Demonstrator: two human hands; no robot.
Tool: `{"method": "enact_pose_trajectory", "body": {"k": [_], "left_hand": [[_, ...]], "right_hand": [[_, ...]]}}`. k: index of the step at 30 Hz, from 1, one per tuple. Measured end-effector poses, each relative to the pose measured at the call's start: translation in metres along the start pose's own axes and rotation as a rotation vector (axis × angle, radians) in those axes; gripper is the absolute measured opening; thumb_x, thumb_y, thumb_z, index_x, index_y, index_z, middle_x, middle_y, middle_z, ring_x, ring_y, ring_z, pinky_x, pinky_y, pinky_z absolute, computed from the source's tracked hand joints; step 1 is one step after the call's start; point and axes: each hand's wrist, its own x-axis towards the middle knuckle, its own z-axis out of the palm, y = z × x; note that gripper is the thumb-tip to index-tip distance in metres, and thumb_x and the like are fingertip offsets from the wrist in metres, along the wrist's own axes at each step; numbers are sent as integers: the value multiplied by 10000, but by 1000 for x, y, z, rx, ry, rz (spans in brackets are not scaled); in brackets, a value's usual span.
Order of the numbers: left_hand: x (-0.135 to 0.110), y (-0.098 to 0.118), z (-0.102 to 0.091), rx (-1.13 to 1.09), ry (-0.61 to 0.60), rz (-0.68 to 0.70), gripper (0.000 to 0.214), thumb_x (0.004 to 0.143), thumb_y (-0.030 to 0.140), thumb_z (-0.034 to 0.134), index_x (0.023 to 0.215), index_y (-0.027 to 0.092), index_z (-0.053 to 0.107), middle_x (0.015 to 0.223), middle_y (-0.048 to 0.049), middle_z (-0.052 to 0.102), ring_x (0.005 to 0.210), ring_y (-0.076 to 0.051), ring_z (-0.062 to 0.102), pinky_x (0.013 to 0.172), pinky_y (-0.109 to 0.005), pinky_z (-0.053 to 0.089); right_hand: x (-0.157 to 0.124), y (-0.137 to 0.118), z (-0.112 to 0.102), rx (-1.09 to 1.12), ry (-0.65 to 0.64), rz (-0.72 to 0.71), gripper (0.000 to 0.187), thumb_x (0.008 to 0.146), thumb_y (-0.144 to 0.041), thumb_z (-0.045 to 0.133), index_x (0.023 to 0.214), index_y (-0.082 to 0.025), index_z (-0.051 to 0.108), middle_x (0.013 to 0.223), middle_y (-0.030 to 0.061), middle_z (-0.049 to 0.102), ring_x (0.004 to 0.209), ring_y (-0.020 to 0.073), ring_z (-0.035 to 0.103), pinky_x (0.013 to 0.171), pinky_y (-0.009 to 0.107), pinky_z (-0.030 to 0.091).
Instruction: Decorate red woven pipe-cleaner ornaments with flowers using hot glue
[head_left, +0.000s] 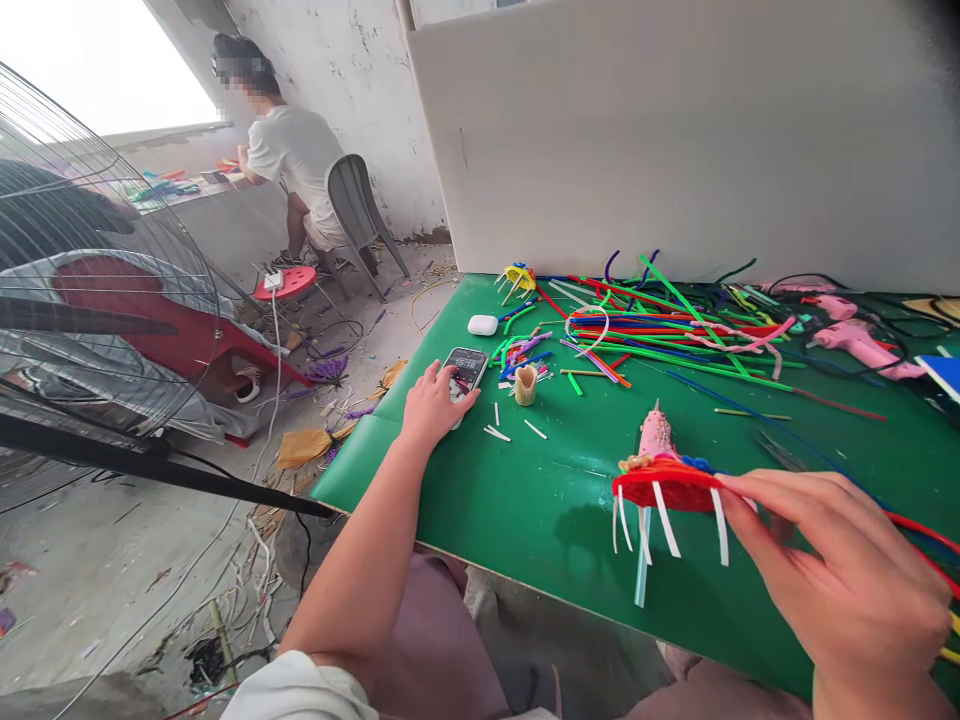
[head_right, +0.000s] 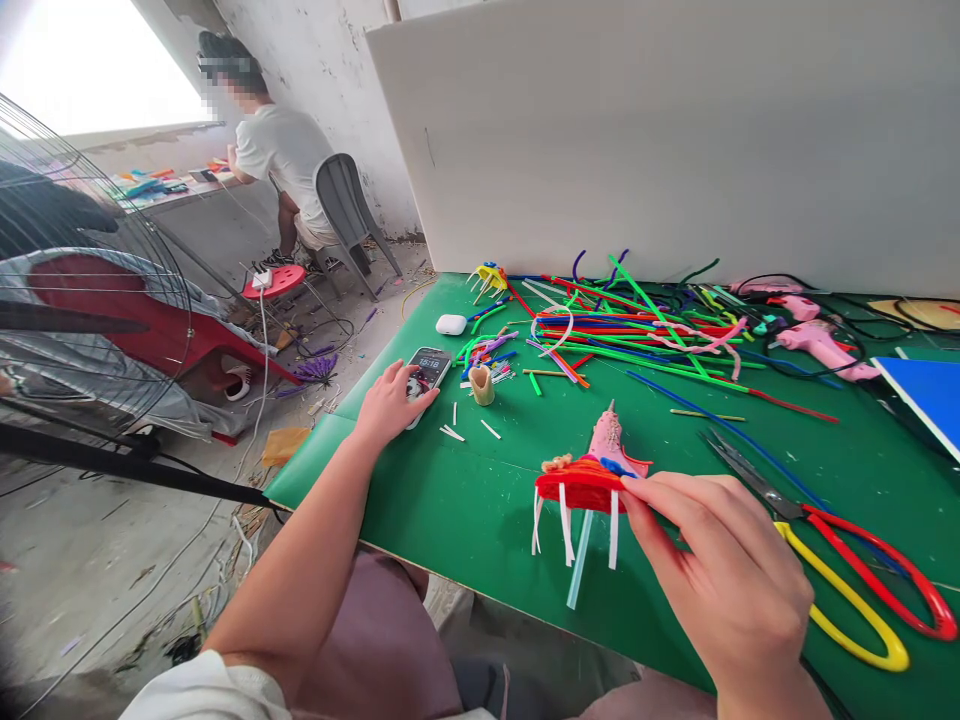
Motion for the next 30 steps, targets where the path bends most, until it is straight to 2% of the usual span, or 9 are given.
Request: {"method": "enact_pose_trajectory", "body": {"k": [12,21,26,30], "left_hand": [[0,1,0,-7,3,-5,595,770,585,462,1232,209,448,1374,-135,387,1218,-301,430,983,-442,376],[-1,2,-2,-24,3,-8,599,768,588,469,1238,216,445,1371,-134,394,1220,-298,430,975,-440,382],[-1,1,-2,-38,14,-6,578,773,578,464,1229,223,454,1360,-134,404,1186,-305,461,955,-451,397],[0,2,-3,-51,53,-12,557,780,554,467,1229,225,458,1354,-130,409,1201,-308,443,963,-459,388]], "right_hand": [[-4,0,0,13,-22,33,225,670,-37,697,831,-181,635,728,20,646,657,148,603,645,294,489],[-1,2,2,30,9,-31,284,626,-17,711,822,-210,642,695,2,652,590,161,615,572,290,504],[-3,-1,1,49,-24,82,287,663,-17,679,856,-225,643,750,13,653,662,191,629,633,329,512],[-1,0,3,32,-13,5,273,658,-14,684,854,-200,644,744,15,657,664,162,624,631,290,513]]}}
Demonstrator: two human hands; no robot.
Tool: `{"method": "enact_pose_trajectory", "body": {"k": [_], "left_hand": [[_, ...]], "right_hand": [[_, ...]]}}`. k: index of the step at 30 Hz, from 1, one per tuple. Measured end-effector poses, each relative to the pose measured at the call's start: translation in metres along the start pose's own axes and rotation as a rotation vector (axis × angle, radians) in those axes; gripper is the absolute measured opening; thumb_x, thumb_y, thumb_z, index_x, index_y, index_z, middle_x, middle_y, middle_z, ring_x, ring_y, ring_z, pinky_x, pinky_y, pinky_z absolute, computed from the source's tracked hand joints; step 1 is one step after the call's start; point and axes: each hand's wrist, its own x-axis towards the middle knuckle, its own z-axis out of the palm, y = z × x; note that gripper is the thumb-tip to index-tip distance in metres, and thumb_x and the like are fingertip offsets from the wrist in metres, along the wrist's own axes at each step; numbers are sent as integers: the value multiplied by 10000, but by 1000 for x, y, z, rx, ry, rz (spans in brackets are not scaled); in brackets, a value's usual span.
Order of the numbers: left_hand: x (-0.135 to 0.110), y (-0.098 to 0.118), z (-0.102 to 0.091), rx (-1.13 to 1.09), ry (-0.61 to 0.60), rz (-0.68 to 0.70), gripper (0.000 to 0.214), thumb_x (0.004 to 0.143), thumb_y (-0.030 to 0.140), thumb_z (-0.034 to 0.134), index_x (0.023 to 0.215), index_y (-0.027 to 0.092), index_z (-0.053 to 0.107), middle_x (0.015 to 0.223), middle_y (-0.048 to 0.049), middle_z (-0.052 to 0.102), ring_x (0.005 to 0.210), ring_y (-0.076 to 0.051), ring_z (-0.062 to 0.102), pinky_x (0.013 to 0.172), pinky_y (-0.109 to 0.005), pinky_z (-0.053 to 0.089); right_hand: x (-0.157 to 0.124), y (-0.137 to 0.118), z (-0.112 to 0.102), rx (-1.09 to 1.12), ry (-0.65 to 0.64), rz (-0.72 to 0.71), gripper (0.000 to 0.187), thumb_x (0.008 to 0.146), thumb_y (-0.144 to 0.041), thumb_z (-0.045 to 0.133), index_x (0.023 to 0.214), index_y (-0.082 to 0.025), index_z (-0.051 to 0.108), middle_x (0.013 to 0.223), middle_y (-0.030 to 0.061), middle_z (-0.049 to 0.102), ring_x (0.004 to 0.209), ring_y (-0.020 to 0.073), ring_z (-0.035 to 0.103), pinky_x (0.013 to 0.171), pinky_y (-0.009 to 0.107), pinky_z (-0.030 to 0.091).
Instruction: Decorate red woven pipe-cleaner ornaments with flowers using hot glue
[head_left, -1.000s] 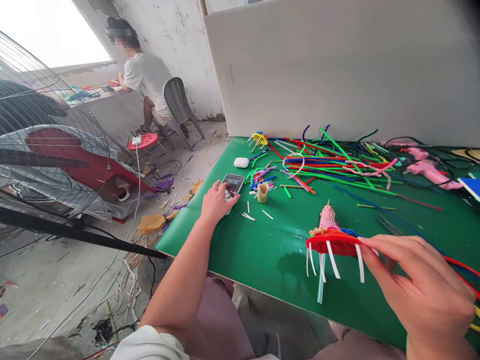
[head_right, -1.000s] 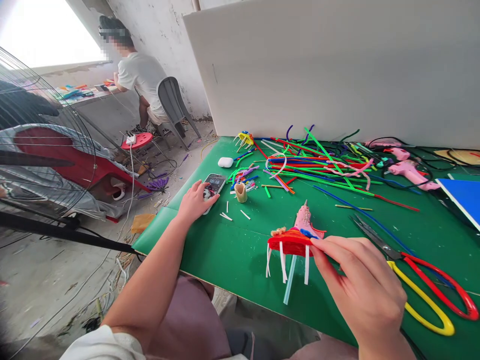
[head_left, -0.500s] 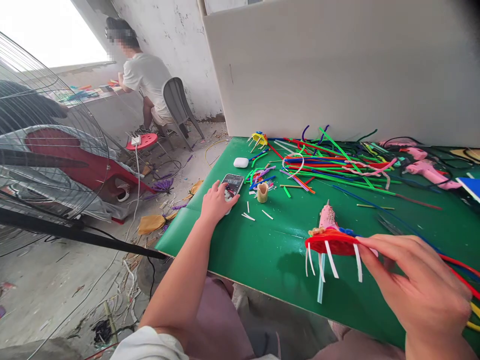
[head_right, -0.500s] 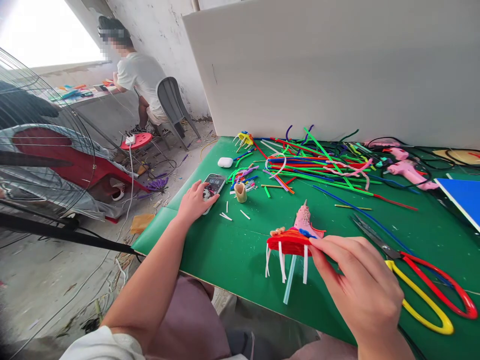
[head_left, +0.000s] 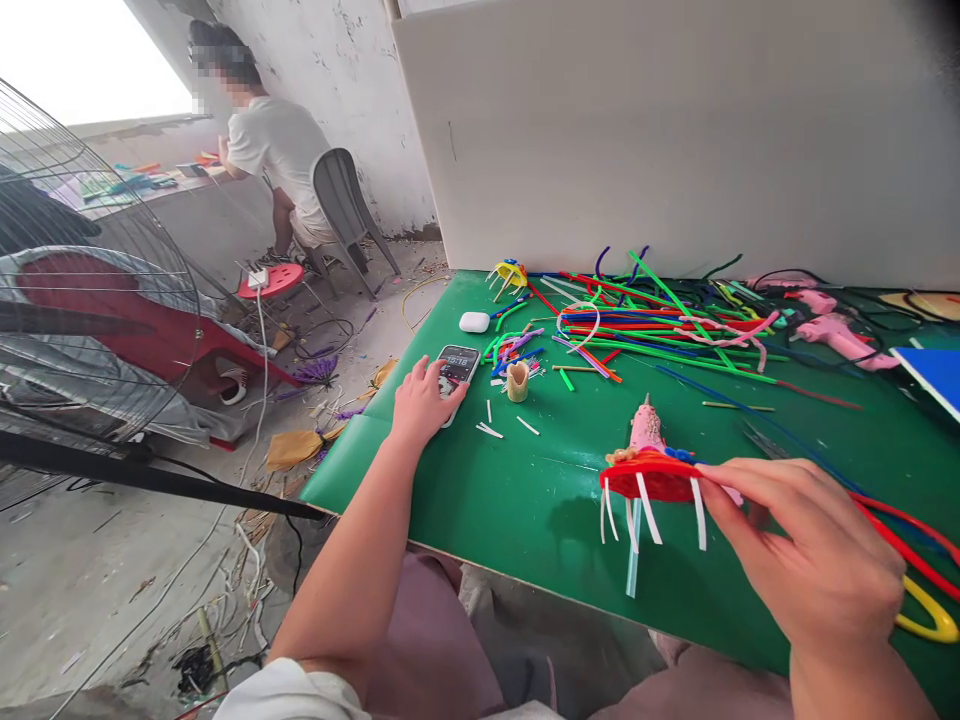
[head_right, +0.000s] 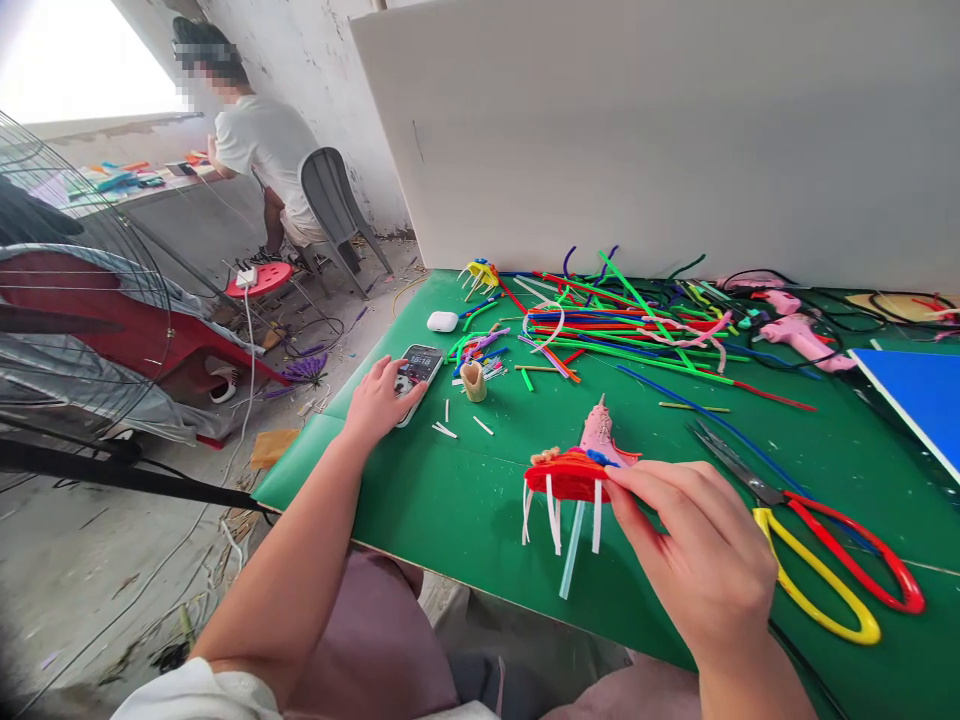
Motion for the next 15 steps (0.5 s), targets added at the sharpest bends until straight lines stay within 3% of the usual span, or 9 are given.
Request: {"method": "enact_pose_trajectory", "body": {"k": [3,8,15], "left_hand": [[1,1,-2,-14,54,-11,546,791,533,460,1244,228,446,1362,-121,400,1230,-296,412,986,-450,368],[1,-1,-5,-48,122,-23,528,794,503,474,1243,226,446,1344,-112,423,1226,-281,415,998,-439,357],[2,-9,-8,-124,213,-25,400,797,395,501,1155,215,500,1244,-112,506,1176,-270,462,988,-430,368]], "right_hand": [[2,1,2,-19,18,-61,244,654,-24,688,828,-188,642,712,9,656,635,141,618,596,259,510],[0,-3,4,-20,-34,-12,203,684,-38,678,837,-166,637,741,25,651,684,144,611,651,274,500],[1,-8,9,-18,-44,-51,204,683,-32,678,835,-160,632,742,29,650,686,145,606,643,274,492]]}}
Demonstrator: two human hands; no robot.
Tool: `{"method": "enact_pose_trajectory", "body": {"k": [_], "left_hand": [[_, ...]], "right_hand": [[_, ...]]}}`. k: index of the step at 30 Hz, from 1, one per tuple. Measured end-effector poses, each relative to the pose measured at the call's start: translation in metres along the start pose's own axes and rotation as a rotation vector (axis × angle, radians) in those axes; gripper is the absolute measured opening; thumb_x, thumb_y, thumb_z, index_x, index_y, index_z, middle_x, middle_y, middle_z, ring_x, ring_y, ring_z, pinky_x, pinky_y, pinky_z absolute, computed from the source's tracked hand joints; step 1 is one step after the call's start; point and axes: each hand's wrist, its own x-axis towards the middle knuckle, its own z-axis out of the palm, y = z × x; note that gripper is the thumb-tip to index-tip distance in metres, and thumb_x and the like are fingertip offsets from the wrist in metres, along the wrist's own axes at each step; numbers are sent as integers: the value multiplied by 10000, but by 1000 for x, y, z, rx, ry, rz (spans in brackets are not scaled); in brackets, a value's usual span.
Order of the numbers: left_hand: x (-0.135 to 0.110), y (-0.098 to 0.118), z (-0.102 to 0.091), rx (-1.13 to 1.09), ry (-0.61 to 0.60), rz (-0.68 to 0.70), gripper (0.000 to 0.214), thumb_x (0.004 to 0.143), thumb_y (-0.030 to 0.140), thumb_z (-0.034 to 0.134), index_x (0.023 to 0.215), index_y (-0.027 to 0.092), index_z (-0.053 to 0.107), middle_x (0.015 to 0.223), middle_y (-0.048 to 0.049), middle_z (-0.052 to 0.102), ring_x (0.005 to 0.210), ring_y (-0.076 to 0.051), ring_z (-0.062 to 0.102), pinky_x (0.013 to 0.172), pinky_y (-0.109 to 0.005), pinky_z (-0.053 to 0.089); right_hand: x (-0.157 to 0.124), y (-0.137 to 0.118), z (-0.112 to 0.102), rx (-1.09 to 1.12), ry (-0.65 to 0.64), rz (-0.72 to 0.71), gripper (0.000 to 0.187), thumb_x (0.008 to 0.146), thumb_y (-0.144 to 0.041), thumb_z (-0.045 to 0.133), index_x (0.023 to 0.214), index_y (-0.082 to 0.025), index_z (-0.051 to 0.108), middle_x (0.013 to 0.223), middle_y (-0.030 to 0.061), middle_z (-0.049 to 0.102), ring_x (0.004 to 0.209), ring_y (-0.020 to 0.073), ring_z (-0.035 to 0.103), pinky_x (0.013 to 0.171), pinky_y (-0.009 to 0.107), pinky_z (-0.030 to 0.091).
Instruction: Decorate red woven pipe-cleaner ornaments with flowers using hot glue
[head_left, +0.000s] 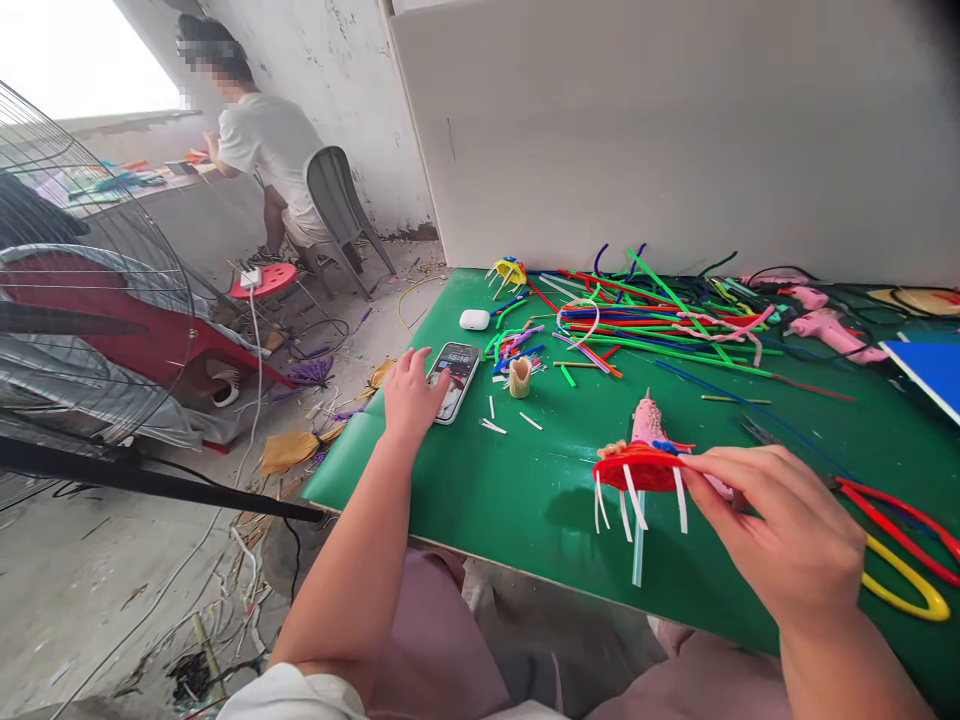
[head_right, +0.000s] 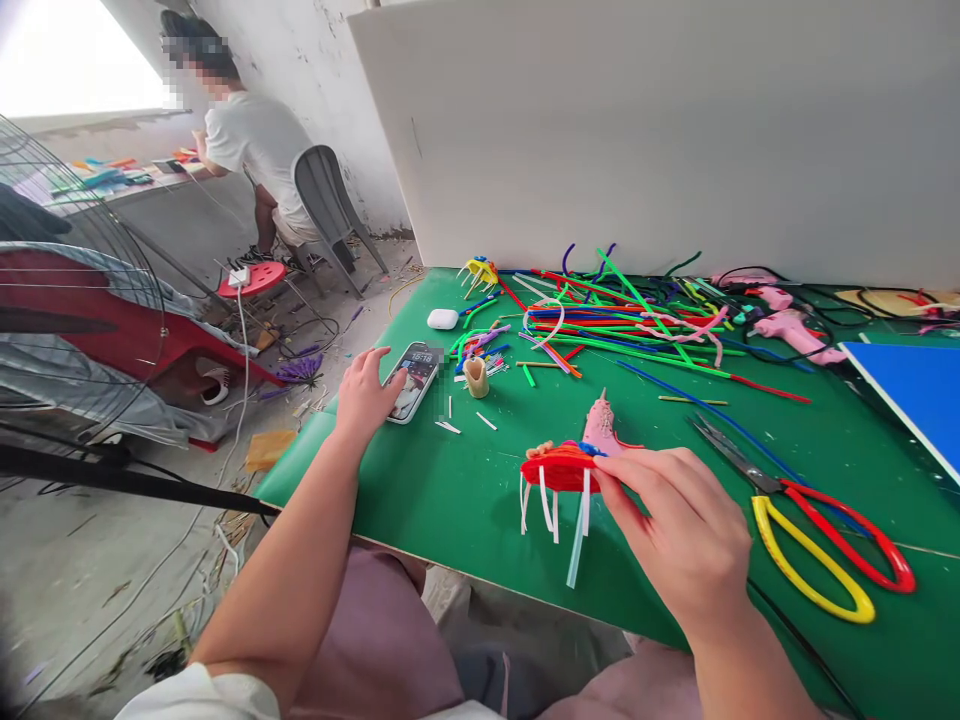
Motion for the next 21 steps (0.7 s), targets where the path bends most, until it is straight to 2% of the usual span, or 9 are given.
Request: {"method": "enact_pose_trajectory", "body": {"k": [4,9,14,17,21], "left_hand": [[-2,3,-11,-83,99,12,300,814,320,467,1095,220,502,1149,-81,542,1121,-227,497,970,-377,387],[-6,6,-20,-186,176,13,240,809,302,469,1030,213,499,1051,-55,568,980,-181,559,839,-319,452],[-11,15,-21,-251,186,45,176,817,361,492,859,206,562,712,5,615,725,-151,585,697,-282,451],[-24,32,-22,-292,149,131,237,830,421,484,798,213,592,562,30,573,616,-138,566,638,-271,439],[-49,59,-21,-364,71,342,270,844,417,477,736,220,626,588,13,614,697,-143,595,802,-301,457]], "right_hand": [[1,-2,2,-10,-12,-2,197,696,-48,673,845,-170,631,751,23,656,675,140,607,650,277,490],[1,-5,4,-12,-21,-7,200,695,-44,675,849,-165,635,765,28,661,680,136,606,656,274,490],[0,-5,5,13,-25,1,194,703,-51,667,857,-163,629,763,30,665,689,138,604,654,274,492],[-1,-6,6,12,-35,10,145,730,-81,647,837,-177,628,759,24,670,678,135,606,644,267,494],[0,-7,8,20,-36,14,91,760,-107,618,808,-184,629,740,29,673,673,138,610,634,265,498]]}}
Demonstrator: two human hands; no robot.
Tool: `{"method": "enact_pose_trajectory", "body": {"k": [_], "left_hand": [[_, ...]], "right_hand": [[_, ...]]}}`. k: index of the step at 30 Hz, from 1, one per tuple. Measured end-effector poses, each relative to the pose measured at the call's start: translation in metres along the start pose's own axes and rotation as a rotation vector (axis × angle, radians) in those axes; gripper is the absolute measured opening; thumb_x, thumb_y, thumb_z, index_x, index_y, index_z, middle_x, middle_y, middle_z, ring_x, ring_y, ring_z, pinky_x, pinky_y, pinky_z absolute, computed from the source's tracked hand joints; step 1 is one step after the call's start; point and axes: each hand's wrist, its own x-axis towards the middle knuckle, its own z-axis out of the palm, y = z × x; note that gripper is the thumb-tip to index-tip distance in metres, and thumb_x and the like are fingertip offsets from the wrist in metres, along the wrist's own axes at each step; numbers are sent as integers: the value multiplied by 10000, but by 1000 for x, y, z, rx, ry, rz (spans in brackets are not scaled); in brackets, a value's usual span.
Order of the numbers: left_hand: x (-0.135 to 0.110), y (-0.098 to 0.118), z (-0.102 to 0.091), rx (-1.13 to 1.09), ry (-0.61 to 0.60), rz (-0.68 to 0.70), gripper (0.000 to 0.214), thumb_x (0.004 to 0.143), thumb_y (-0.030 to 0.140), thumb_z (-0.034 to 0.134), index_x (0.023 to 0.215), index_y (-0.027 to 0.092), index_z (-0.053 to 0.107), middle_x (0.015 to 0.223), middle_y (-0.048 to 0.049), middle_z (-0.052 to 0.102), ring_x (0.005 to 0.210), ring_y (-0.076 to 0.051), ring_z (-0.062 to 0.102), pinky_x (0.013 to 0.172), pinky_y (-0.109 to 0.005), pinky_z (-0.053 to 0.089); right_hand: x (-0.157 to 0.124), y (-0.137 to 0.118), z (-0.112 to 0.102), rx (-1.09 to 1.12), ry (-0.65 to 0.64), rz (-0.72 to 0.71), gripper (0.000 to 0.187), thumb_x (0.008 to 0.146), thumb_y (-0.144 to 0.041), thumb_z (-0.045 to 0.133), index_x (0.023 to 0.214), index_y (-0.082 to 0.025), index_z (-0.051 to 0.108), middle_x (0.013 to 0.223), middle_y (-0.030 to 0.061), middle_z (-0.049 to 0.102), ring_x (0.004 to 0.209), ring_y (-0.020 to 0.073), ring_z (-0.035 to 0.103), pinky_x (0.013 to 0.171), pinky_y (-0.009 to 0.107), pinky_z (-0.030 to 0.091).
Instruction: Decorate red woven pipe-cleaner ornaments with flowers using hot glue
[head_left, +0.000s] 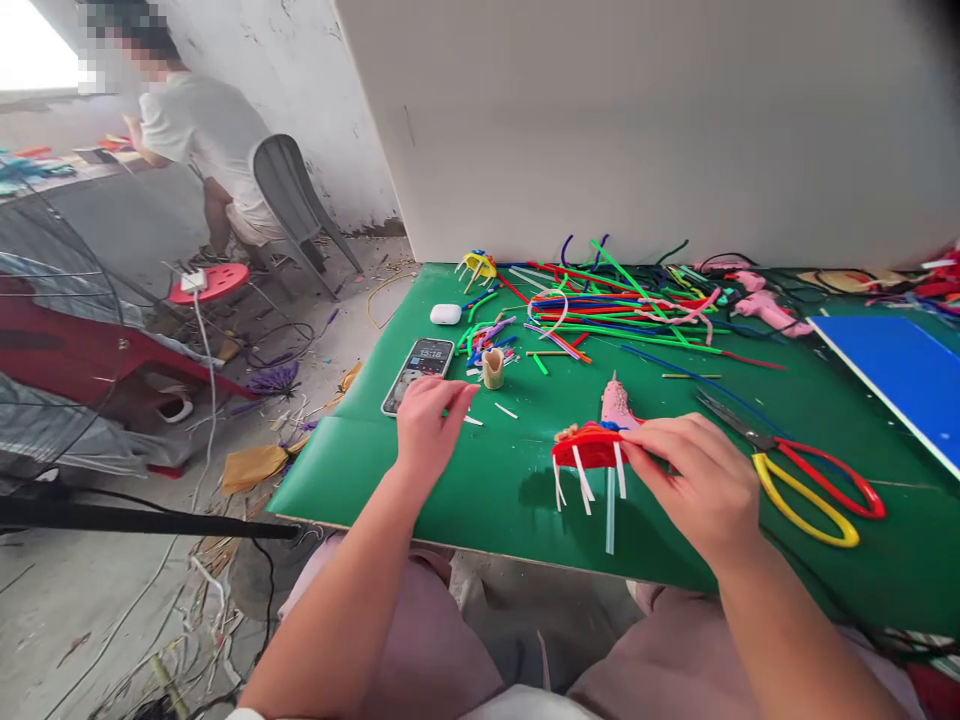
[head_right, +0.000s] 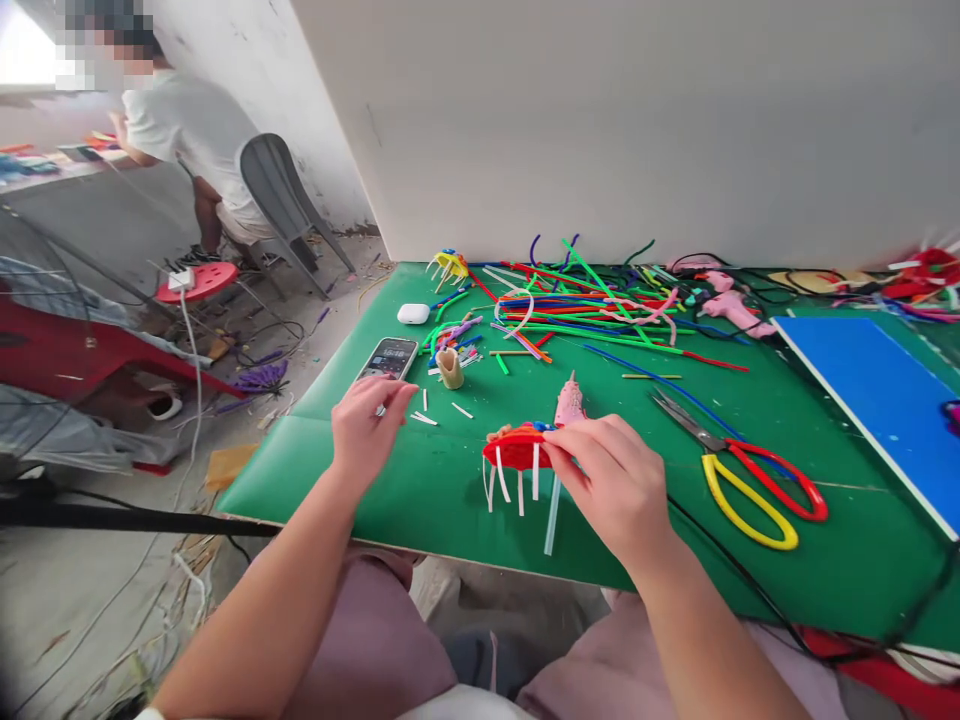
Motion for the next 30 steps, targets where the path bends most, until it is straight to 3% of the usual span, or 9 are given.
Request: {"method": "enact_pose_trajectory", "body": {"k": [5,12,15,20,24,27,30], "left_hand": [[-14,18,15,-84,-70,170,190,849,334,500,791,226,645,615,29,656,639,-116,599,866,-308,453],[-19,21,20,-76,-54,227,144,841,258,507,865,227,645,664,27,681,639,-112,610,862,-315,455],[-13,10,15,-2,-1,135,160,839,295,503,871,230,646,677,21,674,694,-133,613,877,-326,449],[0,-20,2,83,57,-95,210,816,357,521,932,232,643,707,6,662,774,-163,601,773,-293,450],[6,-37,-6,124,56,-245,243,801,387,525,968,250,634,806,9,670,643,-135,550,711,-274,432],[7,-41,-7,135,27,-290,248,801,386,518,980,253,627,827,15,668,633,-126,538,706,-266,427],[6,-38,-3,120,7,-255,231,803,362,520,968,245,632,826,7,670,750,-151,582,755,-275,434]], "right_hand": [[0,-1,2,-9,6,0,105,757,-103,623,823,-185,624,754,38,668,669,138,590,624,264,491],[-5,0,8,-13,5,12,116,745,-107,639,828,-186,623,766,29,669,676,132,579,596,248,456],[-8,1,9,-15,-6,25,109,753,-118,633,834,-190,623,769,24,668,683,127,577,602,244,445],[-8,2,10,14,-18,18,131,742,-94,639,840,-179,617,783,38,666,693,133,572,628,258,455],[-7,2,11,44,-9,12,149,738,-83,638,852,-177,613,776,44,660,695,140,569,622,265,466],[-8,2,12,50,-16,12,144,745,-92,633,854,-183,610,777,44,660,706,145,574,634,275,475],[-9,2,13,48,-20,13,139,752,-100,626,857,-189,608,780,42,662,711,146,579,655,286,481]]}}
